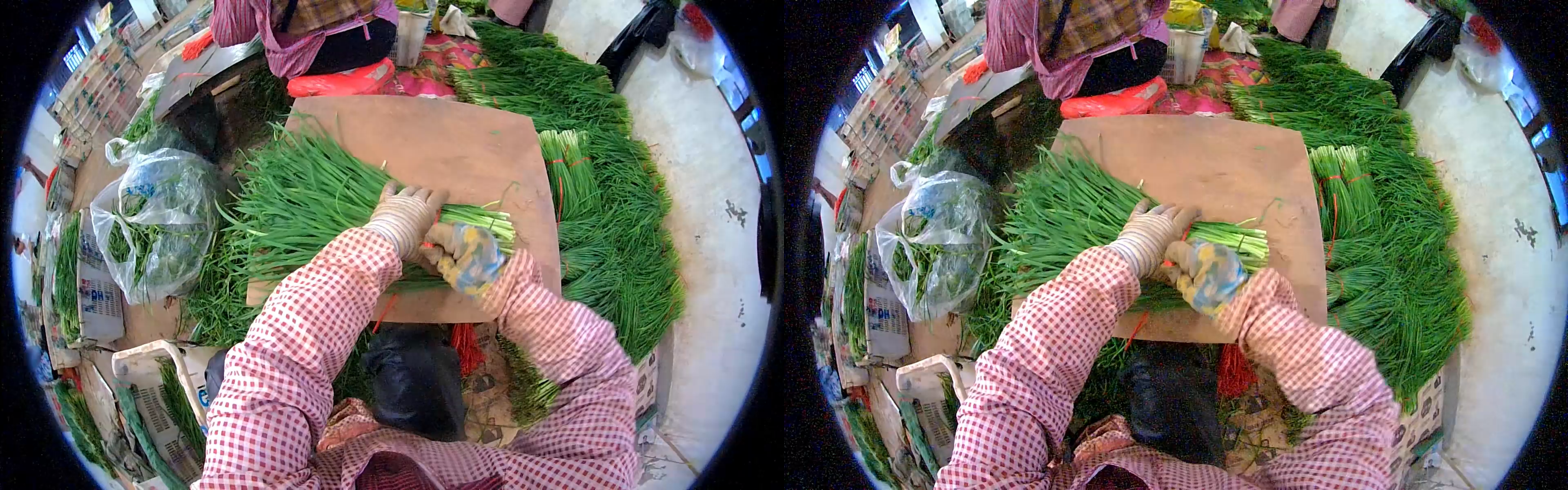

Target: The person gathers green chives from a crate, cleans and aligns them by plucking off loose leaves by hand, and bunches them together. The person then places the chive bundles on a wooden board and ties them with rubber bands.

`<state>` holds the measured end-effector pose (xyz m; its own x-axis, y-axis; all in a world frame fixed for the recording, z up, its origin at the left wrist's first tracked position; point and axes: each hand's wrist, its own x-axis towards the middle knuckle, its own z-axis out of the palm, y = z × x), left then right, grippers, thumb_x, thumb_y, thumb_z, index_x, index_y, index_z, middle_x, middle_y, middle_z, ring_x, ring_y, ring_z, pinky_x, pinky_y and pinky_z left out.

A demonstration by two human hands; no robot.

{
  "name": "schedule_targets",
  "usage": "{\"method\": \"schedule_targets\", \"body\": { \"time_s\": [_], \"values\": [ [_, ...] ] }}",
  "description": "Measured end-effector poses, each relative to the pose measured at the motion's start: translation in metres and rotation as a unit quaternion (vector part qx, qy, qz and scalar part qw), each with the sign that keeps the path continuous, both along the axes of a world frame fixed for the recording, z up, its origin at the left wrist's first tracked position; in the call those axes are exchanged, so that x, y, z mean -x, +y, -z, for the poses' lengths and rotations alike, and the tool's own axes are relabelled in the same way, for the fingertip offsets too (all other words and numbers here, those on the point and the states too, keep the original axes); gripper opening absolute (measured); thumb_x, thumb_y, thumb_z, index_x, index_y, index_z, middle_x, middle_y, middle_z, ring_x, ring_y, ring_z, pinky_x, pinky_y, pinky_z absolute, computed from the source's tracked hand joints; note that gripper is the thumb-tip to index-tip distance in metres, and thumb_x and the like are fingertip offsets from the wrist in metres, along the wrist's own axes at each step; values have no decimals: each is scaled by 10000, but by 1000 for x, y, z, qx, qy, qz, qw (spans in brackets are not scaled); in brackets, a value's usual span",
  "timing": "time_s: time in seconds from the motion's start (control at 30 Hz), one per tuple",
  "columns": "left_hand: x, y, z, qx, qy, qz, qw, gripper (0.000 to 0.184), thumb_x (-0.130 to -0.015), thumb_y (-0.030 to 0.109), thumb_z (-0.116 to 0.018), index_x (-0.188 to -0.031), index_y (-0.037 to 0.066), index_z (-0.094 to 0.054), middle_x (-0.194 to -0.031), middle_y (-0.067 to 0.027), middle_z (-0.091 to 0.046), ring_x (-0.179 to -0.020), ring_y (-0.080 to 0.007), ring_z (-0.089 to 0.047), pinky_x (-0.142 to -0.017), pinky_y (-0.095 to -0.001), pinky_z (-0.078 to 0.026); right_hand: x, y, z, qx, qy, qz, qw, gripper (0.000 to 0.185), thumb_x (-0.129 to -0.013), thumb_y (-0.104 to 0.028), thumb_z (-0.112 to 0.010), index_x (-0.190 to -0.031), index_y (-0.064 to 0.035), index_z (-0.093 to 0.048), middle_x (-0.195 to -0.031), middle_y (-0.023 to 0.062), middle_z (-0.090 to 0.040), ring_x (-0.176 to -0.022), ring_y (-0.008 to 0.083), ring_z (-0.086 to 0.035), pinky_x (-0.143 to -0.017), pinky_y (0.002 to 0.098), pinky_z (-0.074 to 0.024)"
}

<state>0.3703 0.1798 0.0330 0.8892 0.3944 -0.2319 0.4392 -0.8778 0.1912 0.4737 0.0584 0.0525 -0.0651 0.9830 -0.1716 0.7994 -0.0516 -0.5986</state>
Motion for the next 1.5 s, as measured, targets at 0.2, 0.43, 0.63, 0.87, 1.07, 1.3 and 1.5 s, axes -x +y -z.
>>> {"method": "schedule_targets", "body": {
  "time_s": [0.2,0.43,0.63,0.87,1.07,1.3,1.5],
  "values": [
    [-2,-1,3,-8,-28,17,999,1001,-497,502,-836,-1342,170,-414,-1328,-83,-497,-1274,-265,-429,-1047,-544,-285,-24,-41,-7,-257,-62,-23,964,441,-758,-157,-661,-1175,-84,-540,-1106,184,-567,-1011,350,-563,-866,398,-485],
    [-2,-3,-6,13,-9,15,1000,1058,-441,513,-849,-1340,160,-418,-1320,-99,-503,-1278,-286,-419,-1060,-560,-261,-95,-35,11,-90,55,168,980,367,-812,-151,-649,-1160,-70,-564,-1084,174,-596,-997,271,-595,-813,358,-495],
    [-4,-2,-10,31,8,13,999,1052,-443,495,-848,-1340,155,-415,-1305,-107,-512,-1268,-293,-427,-1059,-547,-262,-87,-52,-29,-55,-115,101,987,217,-856,-237,-621,-899,-25,-642,-803,66,-627,-759,172,-591,-683,328,-472],
    [-5,4,-5,28,5,26,999,1080,-455,518,-852,-1361,149,-394,-1223,-128,-579,-1160,-312,-534,-989,-503,-352,-42,-190,-12,287,-67,-76,952,357,-843,-396,-604,-1022,-91,-653,-1012,163,-630,-951,303,-610,-831,403,-492],
    [-5,-2,-11,43,36,-6,998,1044,-459,519,-849,-1351,166,-435,-1306,-96,-533,-1251,-271,-458,-1031,-521,-297,49,-100,50,-96,-45,-16,994,321,-829,-269,-605,-1133,-169,-592,-999,171,-607,-942,340,-602,-780,414,-502],
    [-5,-3,-11,44,31,-11,998,1023,-465,502,-851,-1341,165,-444,-1312,-80,-526,-1265,-266,-442,-1049,-524,-276,76,-44,75,173,1,54,983,515,-883,-540,-421,-1196,-154,-555,-1104,190,-567,-1028,368,-560,-895,418,-451],
    [-3,-4,-10,6,12,1,1000,1060,-472,549,-840,-1353,150,-408,-1313,-105,-512,-1251,-278,-453,-1045,-508,-296,67,-71,58,-65,-50,4,997,377,-857,-295,-575,-1176,-95,-558,-1037,192,-580,-962,371,-578,-838,419,-480]
  ]
}}
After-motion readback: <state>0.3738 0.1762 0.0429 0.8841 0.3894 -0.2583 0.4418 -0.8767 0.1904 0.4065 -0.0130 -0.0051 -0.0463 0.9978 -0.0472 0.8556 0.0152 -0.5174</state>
